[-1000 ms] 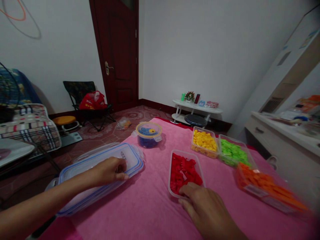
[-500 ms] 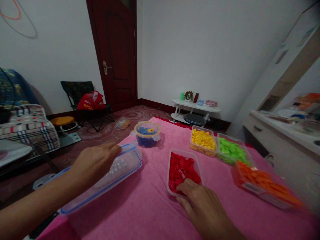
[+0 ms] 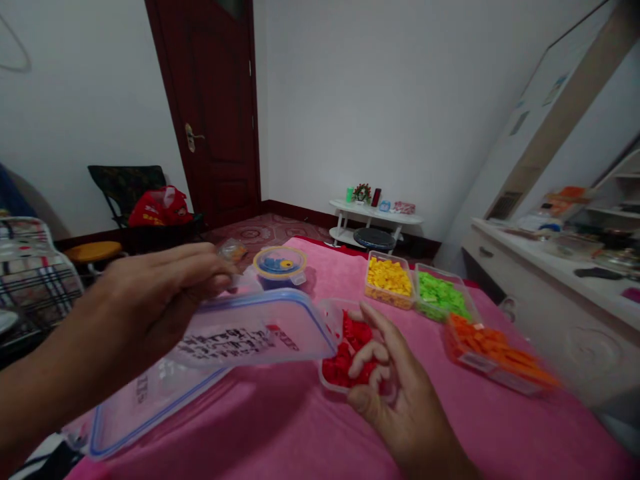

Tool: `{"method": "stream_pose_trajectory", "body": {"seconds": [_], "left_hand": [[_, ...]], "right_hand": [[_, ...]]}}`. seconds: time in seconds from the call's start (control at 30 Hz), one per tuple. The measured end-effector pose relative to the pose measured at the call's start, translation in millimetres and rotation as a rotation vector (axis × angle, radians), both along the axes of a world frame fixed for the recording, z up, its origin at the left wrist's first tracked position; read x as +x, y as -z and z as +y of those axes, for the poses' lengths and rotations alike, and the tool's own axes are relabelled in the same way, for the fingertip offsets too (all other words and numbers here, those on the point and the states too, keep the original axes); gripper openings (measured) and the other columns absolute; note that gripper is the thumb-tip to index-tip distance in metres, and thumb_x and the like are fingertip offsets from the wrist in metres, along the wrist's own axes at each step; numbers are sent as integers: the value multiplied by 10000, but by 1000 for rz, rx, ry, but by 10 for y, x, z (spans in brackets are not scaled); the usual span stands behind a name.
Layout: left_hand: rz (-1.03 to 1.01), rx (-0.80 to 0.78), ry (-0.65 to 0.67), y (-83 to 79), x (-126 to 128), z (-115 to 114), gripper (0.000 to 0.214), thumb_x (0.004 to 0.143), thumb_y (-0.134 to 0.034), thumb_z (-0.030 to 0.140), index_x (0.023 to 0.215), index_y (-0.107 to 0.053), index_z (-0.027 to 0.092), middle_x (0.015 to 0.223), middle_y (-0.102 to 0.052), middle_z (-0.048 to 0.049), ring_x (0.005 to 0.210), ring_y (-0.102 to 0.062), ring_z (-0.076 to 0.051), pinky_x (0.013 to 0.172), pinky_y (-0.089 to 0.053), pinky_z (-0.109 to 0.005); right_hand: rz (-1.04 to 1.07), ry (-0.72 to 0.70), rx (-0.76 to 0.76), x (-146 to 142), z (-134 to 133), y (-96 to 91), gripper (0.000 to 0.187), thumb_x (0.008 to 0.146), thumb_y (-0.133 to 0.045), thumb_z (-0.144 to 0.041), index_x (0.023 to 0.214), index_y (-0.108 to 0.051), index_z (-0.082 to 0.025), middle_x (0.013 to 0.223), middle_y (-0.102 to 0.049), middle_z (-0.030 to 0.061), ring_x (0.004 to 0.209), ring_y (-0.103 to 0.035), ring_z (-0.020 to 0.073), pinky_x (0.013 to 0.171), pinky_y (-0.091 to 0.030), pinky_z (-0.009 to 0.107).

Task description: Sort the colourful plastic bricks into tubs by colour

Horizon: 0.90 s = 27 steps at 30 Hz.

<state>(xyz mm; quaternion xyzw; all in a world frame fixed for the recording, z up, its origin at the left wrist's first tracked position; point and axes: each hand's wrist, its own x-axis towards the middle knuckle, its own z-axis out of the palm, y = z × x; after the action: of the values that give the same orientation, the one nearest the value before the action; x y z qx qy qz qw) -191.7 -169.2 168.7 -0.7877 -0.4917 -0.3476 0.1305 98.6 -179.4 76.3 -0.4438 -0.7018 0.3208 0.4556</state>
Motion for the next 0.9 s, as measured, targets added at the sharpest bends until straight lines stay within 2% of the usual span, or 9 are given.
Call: {"method": "stream_pose_trajectory", "body": {"seconds": [0.07, 0.13, 0.23, 0.37, 0.43, 0.5, 0.6, 0.7, 0.9], "left_hand": [[36, 9, 148, -94, 291, 83, 253, 901, -417, 360, 793, -619, 252, 793, -638, -6, 673, -582, -148, 602, -442, -254], [0, -4, 235, -192, 546, 200, 302, 914, -398, 383, 793, -633, 237, 776, -640, -25, 689, -591, -152, 617, -455, -253], [-120, 115, 327, -353, 871, 444, 246, 904, -466, 367, 862, -660, 221, 843, -650, -36, 808, -605, -165, 721, -478, -274], [-370, 355, 367, -365, 1255, 1001, 202, 887, -524, 284, 1006, -636, 167, 990, -638, -56, 946, -583, -165, 855, -461, -312], [-442, 295, 387, -169, 1455, 1381, 212, 907, -464, 236, 1000, -633, 148, 962, -647, -61, 912, -591, -152, 848, -466, -303], [-371, 79, 442, 154, 1671, 1762, 208, 882, -463, 168, 966, -650, 131, 931, -665, -68, 868, -606, -151, 819, -479, -291], [-19, -255, 543, 707, 1991, 2205, 298, 768, -546, 49, 1038, -657, 110, 1066, -658, -118, 996, -601, -194, 910, -459, -313], [317, -388, 617, 1117, 2214, 2431, 443, 697, -586, -1, 1114, -637, 140, 1189, -616, -130, 1116, -558, -226, 962, -436, -321], [423, -411, 533, 1326, 2279, 2510, 399, 745, -544, 55, 1111, -648, 176, 1123, -654, -117, 1033, -609, -234, 864, -473, -301]], "right_hand": [[45, -2, -19, 20, -28, -63, 677, 729, -687, -467, 1317, -471, -211, 796, -623, 14, 502, -494, 88, 460, -415, 198], [56, 40, 0, 71, -32, -147, 367, 741, -674, -444, 1005, -643, -191, 650, -590, -15, 472, -490, 86, 432, -393, 182], [102, 238, 105, 248, 10, -304, 260, 731, -680, -416, 669, -604, -176, 516, -524, -30, 434, -483, 91, 386, -369, 171], [284, 581, 204, 630, 139, -462, 305, 686, -741, -416, 818, -641, -161, 515, -532, -39, 395, -451, 80, 352, -352, 169], [445, 657, 239, 811, 235, -474, 299, 703, -744, -387, 858, -625, -160, 488, -504, -63, 365, -411, 65, 339, -330, 160], [627, 661, 270, 953, 345, -446, 278, 681, -768, -340, 802, -589, -166, 473, -482, -84, 352, -388, 52, 339, -328, 151], [814, 647, 253, 1090, 500, -357, 319, 623, -805, -300, 765, -551, -168, 491, -501, -93, 362, -416, 48, 351, -354, 144], [838, 680, 175, 1151, 603, -237, 364, 610, -808, -349, 782, -546, -164, 491, -507, -93, 355, -421, 55, 316, -313, 141], [799, 625, 106, 1061, 733, 71, 334, 655, -783, -354, 800, -553, -161, 547, -542, -81, 434, -472, 51, 424, -381, 145]]}}
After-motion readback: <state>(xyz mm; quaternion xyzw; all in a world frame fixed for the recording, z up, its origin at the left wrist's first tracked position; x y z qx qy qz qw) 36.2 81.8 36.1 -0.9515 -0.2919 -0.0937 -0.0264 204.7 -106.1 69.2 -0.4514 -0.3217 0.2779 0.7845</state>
